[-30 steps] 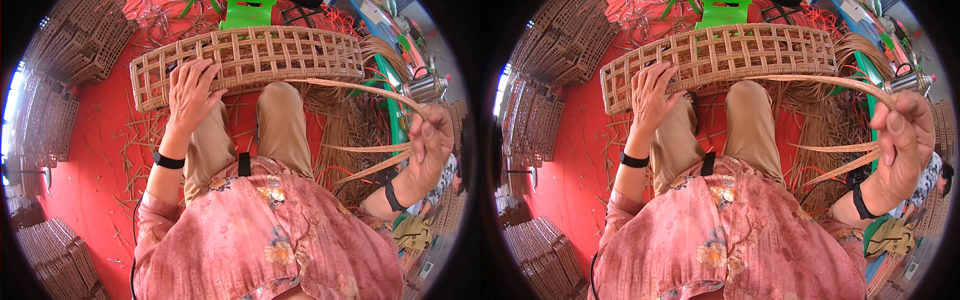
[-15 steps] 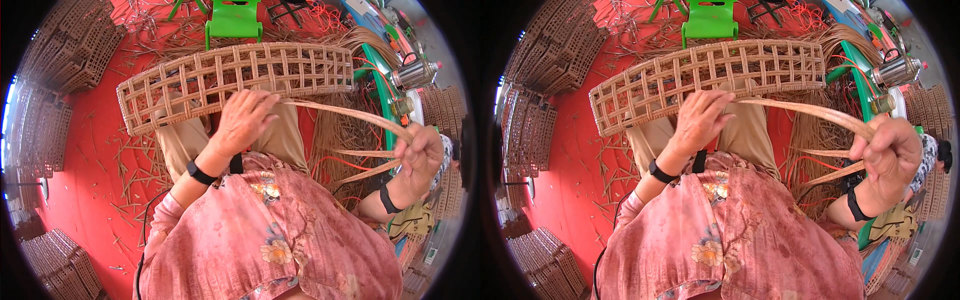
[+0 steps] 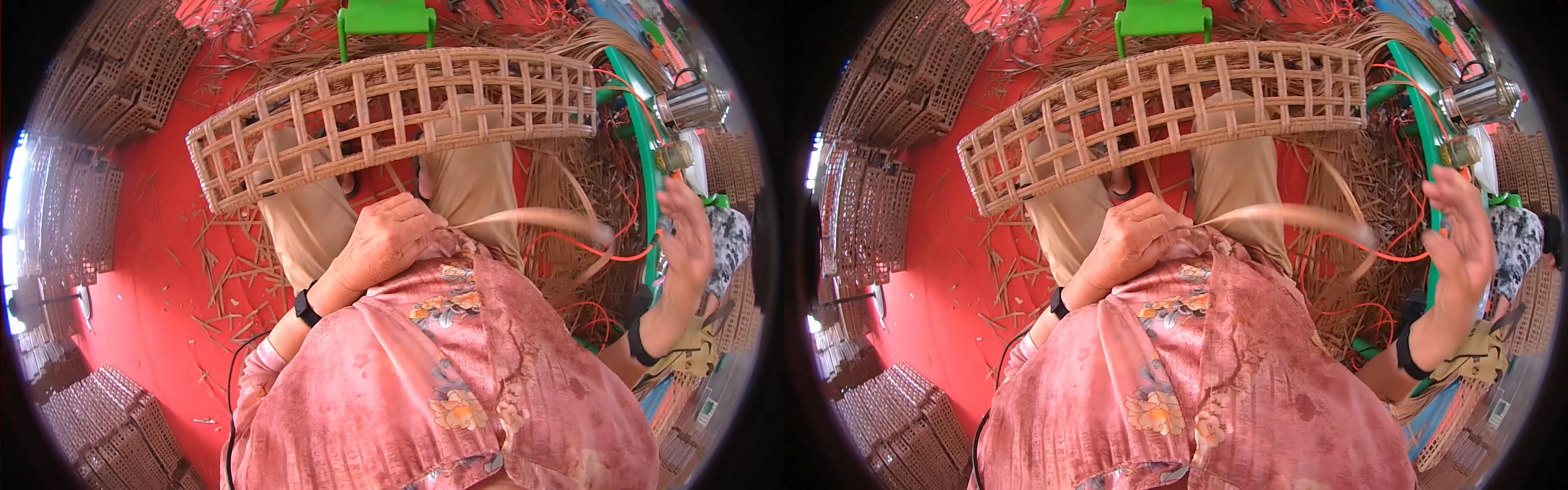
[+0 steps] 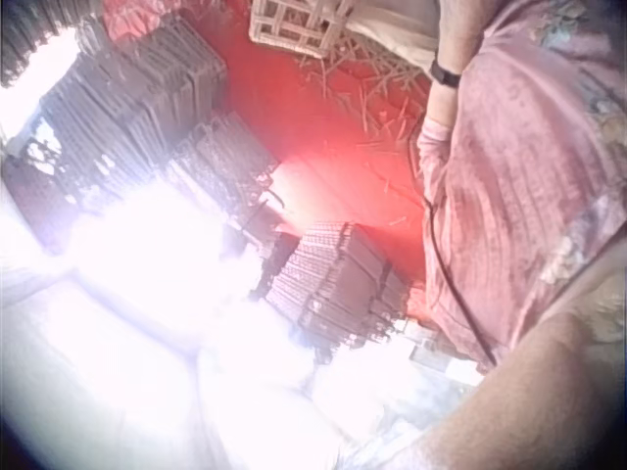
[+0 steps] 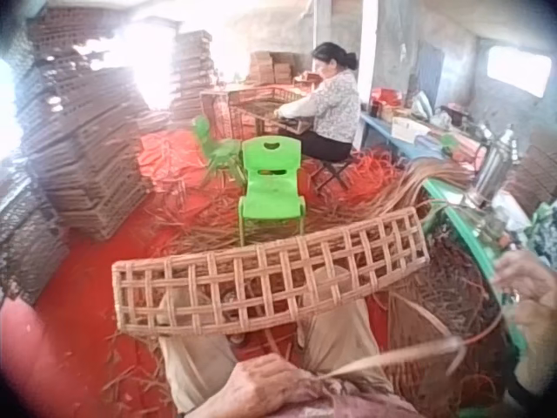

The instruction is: Weaving a large rectangular wicker basket using strips of material.

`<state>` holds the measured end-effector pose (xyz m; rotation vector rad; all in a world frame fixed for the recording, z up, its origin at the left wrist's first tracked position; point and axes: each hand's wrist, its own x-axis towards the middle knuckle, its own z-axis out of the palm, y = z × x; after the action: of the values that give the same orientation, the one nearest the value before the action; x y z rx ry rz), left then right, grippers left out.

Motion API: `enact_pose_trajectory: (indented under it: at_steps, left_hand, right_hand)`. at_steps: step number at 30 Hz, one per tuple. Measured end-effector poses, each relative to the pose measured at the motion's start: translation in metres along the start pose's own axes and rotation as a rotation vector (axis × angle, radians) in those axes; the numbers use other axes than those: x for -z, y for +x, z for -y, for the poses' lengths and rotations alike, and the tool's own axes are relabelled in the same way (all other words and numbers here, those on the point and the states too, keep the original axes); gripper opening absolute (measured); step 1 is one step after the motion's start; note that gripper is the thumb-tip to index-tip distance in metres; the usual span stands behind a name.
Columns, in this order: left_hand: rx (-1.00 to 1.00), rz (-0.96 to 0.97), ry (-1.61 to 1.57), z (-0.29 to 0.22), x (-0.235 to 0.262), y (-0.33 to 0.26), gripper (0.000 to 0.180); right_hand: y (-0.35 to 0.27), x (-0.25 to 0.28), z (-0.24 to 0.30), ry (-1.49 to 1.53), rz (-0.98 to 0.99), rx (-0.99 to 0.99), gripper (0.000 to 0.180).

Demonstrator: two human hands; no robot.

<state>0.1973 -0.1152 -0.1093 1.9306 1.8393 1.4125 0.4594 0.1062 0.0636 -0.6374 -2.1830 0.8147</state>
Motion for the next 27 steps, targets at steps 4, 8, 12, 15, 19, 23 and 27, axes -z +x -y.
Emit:
enact_pose_trajectory:
  at_steps: [4, 8, 12, 15, 19, 23, 27]
  left_hand:
    - [0.123, -0.227, -0.124, -0.005, 0.002, -0.001, 0.011]
    - [0.192, -0.339, -0.064, -0.008, 0.008, -0.01, 0.013]
    - [0.171, -0.341, -0.044, -0.01, 0.016, -0.012, 0.015]
    - [0.228, -0.445, -0.019, -0.011, 0.02, -0.013, 0.017]
    - [0.183, -0.452, -0.005, -0.008, 0.024, -0.013, 0.015]
    - [0.267, -0.385, 0.023, -0.012, 0.03, -0.023, 0.011]
    - [0.246, -0.172, -0.014, -0.016, 0.035, -0.035, 0.01]
  right_hand:
    - [0.002, -0.042, 0.025, 0.7, 0.888, 0.152, 0.022]
    - [0.006, -0.135, 0.003, 0.343, 1.184, -0.035, 0.037]
    - [-0.003, -0.166, 0.01, 0.229, 1.272, 0.047, 0.048]
    - [-0.01, -0.191, 0.001, 0.286, 1.373, 0.009, 0.061]
    - [-0.026, -0.212, -0.002, 0.54, 1.361, -0.26, 0.087]
    - [-0.023, -0.212, 0.01, 1.054, 0.893, -0.413, 0.092]
    - [0.004, -0.173, 0.002, 1.142, 0.494, -0.165, 0.066]
